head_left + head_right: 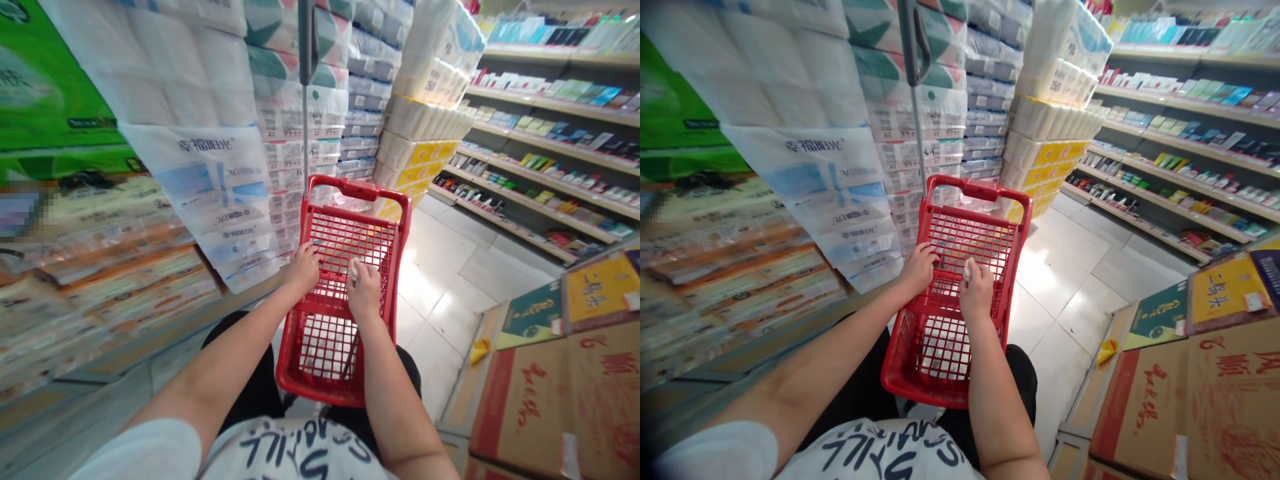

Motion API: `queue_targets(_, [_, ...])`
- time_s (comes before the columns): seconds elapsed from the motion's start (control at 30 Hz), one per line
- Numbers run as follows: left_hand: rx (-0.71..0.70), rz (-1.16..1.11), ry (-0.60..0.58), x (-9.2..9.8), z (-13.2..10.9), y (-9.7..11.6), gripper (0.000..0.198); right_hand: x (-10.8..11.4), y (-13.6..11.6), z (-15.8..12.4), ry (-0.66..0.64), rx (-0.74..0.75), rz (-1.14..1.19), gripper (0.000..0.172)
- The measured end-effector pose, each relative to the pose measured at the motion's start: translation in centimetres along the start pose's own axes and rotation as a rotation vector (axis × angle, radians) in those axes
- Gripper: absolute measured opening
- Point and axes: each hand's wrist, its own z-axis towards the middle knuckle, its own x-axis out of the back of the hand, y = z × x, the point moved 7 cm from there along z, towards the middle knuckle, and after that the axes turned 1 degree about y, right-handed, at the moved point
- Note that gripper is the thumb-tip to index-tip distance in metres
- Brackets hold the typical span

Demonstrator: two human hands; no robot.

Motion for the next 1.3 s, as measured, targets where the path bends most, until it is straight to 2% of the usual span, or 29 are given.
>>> queue_targets(0.1, [0.000, 0.014, -0.008, -0.2, 0.0, -0.3, 0.033, -1.9, -2.3, -0.7, -0.208, 0.192, 0.048, 0.052])
queue_targets(0.17, [-0.002, 0.022, -0.015, -0.3, 0.0, -0.4, 0.032, -2.4, -2.8, -0.9, -0.255, 0.237, 0.074, 0.056])
queue_targets(0.33, [-0.003, 0.024, -0.004, 0.0, 0.0, -0.3, 0.034, -0.7, -0.4, 0.2, -0.024, 0.004, 0.010, 0.044])
queue_targets(0.4, [0.004, 0.015, -0.003, 0.1, 0.0, -0.3, 0.034, -1.1, -0.8, 0.2, -0.066, 0.036, -0.005, 0.041])
queue_targets(0.5, [0.011, 0.000, -0.013, 0.1, 0.0, -0.4, 0.033, -2.2, -2.2, -0.4, -0.209, 0.164, 0.016, 0.042])
queue_targets(0.53, [0.011, -0.007, -0.014, 0.1, 0.0, -0.4, 0.033, -2.2, -2.3, -0.4, -0.213, 0.163, 0.018, 0.041])
queue_targets(0.67, [0.006, -0.017, 0.008, 0.1, -0.2, -0.5, 0.033, -0.9, -0.7, 0.0, -0.036, -0.009, -0.022, 0.035])
queue_targets(0.7, [0.007, -0.014, 0.013, 0.1, -0.3, -0.5, 0.033, -0.8, -0.6, 0.0, -0.028, -0.018, -0.030, 0.035])
queue_targets(0.87, [0.025, -0.008, -0.007, 0.0, -0.5, -0.6, 0.032, -2.3, -2.3, -0.8, -0.204, 0.158, 0.006, 0.042])
queue_targets(1.03, [0.018, -0.001, 0.004, 0.2, -0.6, -0.6, 0.032, -0.5, -0.8, -0.4, 0.005, 0.009, -0.042, 0.040])
queue_targets(1.1, [0.017, 0.003, 0.010, 0.3, -0.6, -0.5, 0.030, -0.8, -1.1, -0.5, -0.030, 0.040, -0.042, 0.043])
queue_targets(1.2, [0.015, 0.004, 0.003, 0.3, -0.7, -0.4, 0.029, -2.0, -2.3, -1.0, -0.191, 0.171, 0.001, 0.047])
queue_targets(1.23, [0.017, 0.005, 0.000, 0.3, -0.7, -0.4, 0.030, -2.0, -2.2, -1.0, -0.195, 0.175, 0.008, 0.047])
queue_targets(1.3, [0.022, 0.006, -0.001, 0.3, -0.7, -0.3, 0.030, -1.3, -1.4, -0.6, -0.103, 0.105, -0.007, 0.045])
